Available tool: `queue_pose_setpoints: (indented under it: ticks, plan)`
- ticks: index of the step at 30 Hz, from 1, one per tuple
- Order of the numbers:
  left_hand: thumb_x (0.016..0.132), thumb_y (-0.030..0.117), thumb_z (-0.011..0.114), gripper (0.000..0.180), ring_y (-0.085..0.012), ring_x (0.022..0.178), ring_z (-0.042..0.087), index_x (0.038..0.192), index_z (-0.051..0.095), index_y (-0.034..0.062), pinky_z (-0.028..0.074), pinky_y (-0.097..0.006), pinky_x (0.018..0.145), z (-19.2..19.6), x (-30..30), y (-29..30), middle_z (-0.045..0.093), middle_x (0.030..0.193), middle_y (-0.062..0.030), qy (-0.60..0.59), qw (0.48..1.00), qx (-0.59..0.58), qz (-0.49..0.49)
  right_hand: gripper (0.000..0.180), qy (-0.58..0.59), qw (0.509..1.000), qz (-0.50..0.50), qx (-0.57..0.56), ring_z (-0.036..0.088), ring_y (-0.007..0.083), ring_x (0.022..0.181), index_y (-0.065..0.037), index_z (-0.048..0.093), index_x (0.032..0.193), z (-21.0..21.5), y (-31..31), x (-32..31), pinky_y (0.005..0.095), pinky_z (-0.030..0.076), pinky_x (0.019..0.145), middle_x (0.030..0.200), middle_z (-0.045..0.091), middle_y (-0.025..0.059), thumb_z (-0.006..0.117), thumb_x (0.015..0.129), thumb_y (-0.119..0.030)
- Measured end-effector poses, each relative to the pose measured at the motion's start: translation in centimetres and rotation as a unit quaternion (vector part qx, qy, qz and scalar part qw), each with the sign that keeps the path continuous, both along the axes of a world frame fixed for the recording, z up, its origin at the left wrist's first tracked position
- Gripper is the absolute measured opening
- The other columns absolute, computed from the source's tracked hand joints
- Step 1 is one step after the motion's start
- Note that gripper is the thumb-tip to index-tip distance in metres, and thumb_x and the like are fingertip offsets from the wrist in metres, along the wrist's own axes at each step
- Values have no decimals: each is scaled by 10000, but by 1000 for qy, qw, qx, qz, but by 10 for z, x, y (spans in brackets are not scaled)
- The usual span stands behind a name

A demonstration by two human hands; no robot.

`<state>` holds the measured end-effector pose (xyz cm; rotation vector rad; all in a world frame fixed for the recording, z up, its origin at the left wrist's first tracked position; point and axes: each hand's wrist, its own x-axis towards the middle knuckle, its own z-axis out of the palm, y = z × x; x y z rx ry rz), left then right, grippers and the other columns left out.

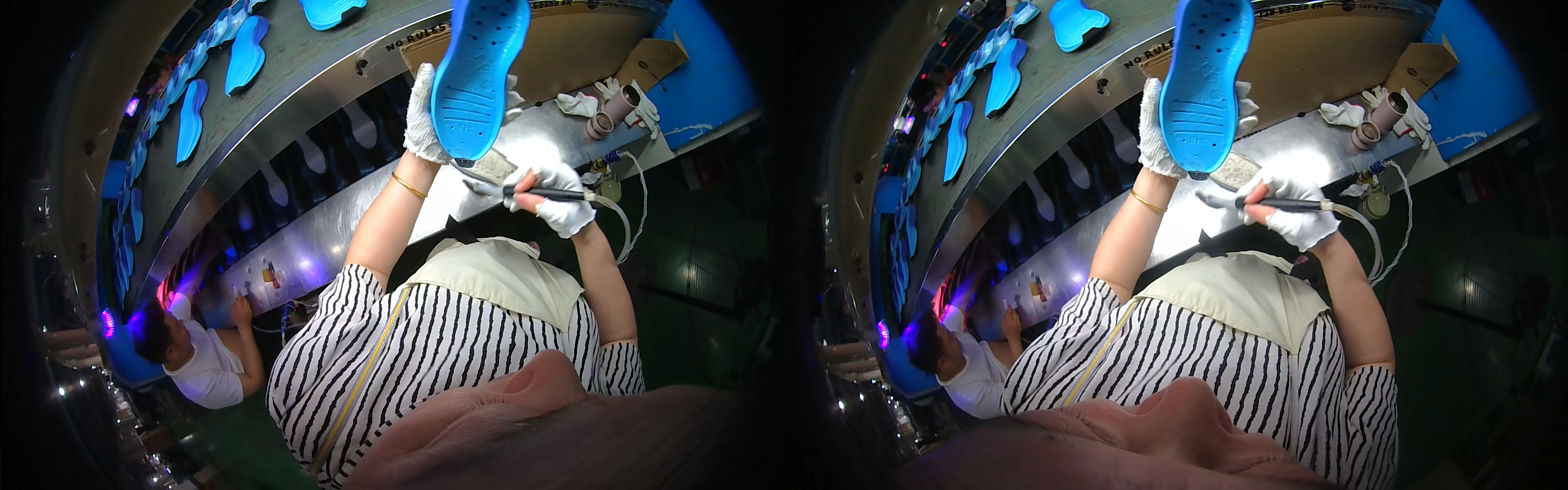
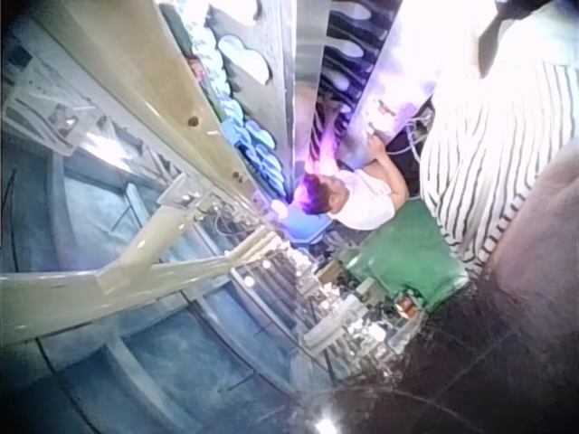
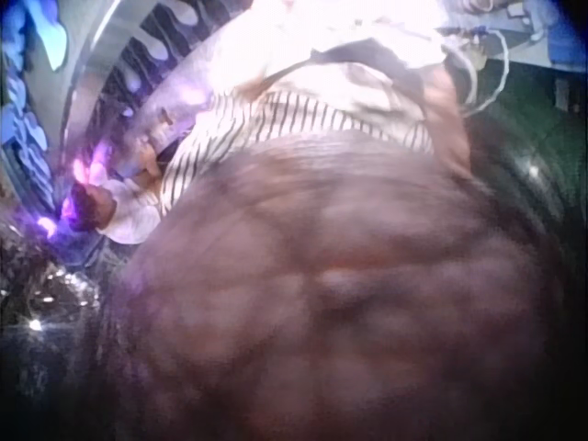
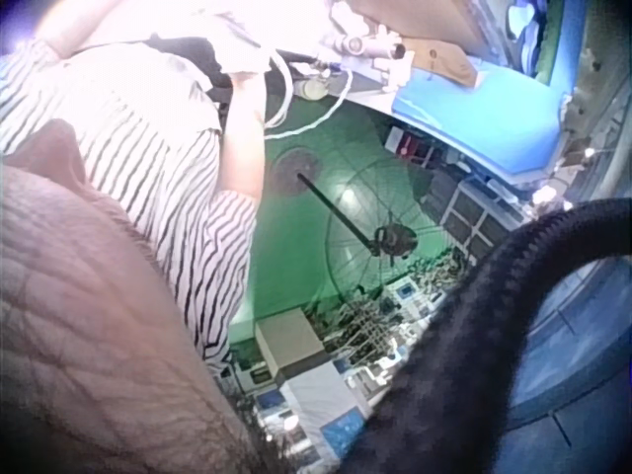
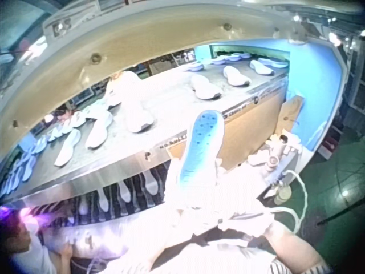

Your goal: The person holds blue shoe soles one at a time, using a small handheld brush tool connected to a hose to clean or apply a substance to the textured bottom surface before placing them back on the conveyor belt.

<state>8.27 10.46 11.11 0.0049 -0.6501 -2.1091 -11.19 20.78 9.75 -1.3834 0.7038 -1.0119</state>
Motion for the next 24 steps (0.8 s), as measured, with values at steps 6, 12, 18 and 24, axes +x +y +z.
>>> queue_pose_setpoints:
  ticks: [6, 12, 18, 24]
  plan:
    - [889, 476, 494, 630, -369, 1008, 589, 1238, 474, -48, 491, -429, 898, 6, -1, 0, 561, 1134, -269, -156, 984, 75, 39, 142, 143, 934, -100, -311, 602, 203, 816, -10, 612, 766, 39, -24, 15, 275, 482, 728, 884, 607, 120, 685, 674, 69]
    - [871, 382, 597, 433, -242, 759, 668, 1074, 579, -1, 585, -333, 648, 10, -5, -10, 643, 931, -173, -305, 946, 103, 44, 133, 139, 965, -16, -222, 587, 213, 838, -22, 612, 765, 24, -31, 14, 300, 460, 773, 891, 620, 110, 647, 649, 33]
    - [862, 360, 625, 357, -146, 750, 649, 1042, 623, 52, 559, -266, 653, -3, -5, -15, 660, 919, -76, -413, 909, 39, -23, 117, 248, 961, 51, -109, 595, 182, 762, -49, 605, 695, 31, -44, 2, 286, 477, 729, 775, 621, 59, 654, 628, 33]
    - [872, 374, 605, 373, -162, 770, 650, 1057, 618, 49, 562, -283, 662, 7, -11, -11, 658, 940, -92, -406, 906, 65, -102, 134, 140, 985, 49, -92, 591, 177, 802, -25, 611, 719, 33, -46, -9, 287, 484, 717, 844, 615, 64, 640, 633, 73]
